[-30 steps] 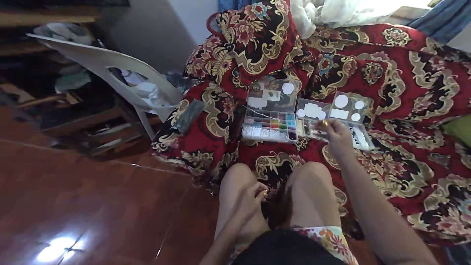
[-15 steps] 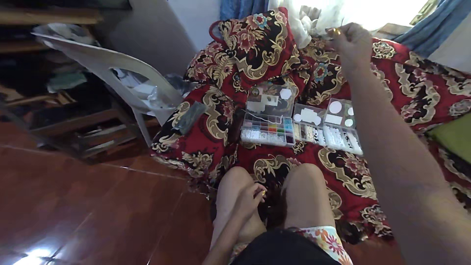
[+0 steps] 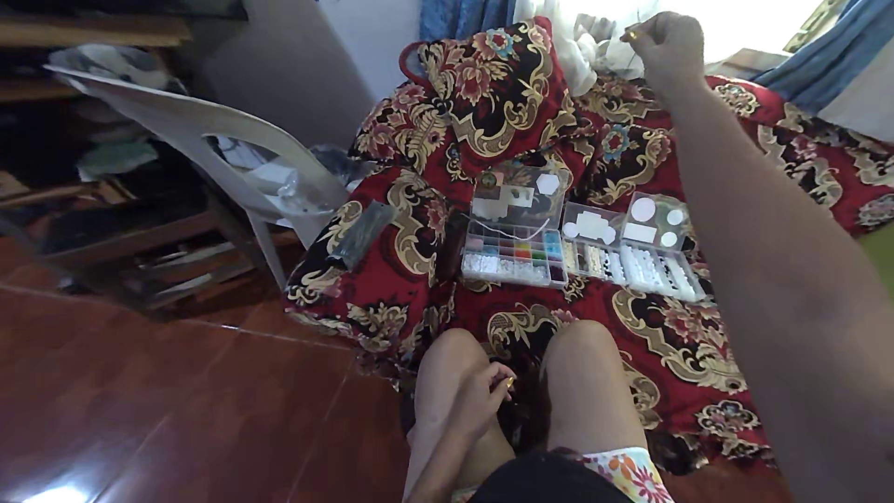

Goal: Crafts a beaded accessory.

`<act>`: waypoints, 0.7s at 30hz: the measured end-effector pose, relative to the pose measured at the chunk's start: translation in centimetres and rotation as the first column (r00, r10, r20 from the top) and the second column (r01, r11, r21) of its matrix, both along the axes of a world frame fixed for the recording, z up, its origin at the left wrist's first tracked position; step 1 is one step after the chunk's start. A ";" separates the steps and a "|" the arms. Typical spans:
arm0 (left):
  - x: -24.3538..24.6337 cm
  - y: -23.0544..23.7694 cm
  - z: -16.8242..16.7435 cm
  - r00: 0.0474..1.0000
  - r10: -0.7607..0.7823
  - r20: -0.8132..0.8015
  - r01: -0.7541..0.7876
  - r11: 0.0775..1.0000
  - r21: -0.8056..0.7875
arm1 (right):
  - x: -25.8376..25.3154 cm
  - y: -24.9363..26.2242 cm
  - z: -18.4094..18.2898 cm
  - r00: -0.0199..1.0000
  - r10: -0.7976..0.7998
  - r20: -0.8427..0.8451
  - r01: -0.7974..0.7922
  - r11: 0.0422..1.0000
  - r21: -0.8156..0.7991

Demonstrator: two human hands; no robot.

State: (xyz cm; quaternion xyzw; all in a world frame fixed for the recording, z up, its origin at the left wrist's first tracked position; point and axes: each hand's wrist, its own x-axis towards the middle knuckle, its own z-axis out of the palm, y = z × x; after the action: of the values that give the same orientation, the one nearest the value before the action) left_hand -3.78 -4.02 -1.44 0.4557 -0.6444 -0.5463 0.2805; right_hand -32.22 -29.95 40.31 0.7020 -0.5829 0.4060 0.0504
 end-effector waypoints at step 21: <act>0.9 0.0 -0.1 0.997 -0.001 0.071 0.002 1.000 -0.012 | 1.0 2.9 -19.7 0.983 0.149 0.103 -0.170 0.958 0.233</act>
State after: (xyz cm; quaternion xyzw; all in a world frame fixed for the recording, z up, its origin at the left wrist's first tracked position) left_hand -2.84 -3.98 -1.54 0.4728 -0.6575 -0.5260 0.2598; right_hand -31.23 -27.07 20.56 0.7299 -0.5708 0.3644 -0.0926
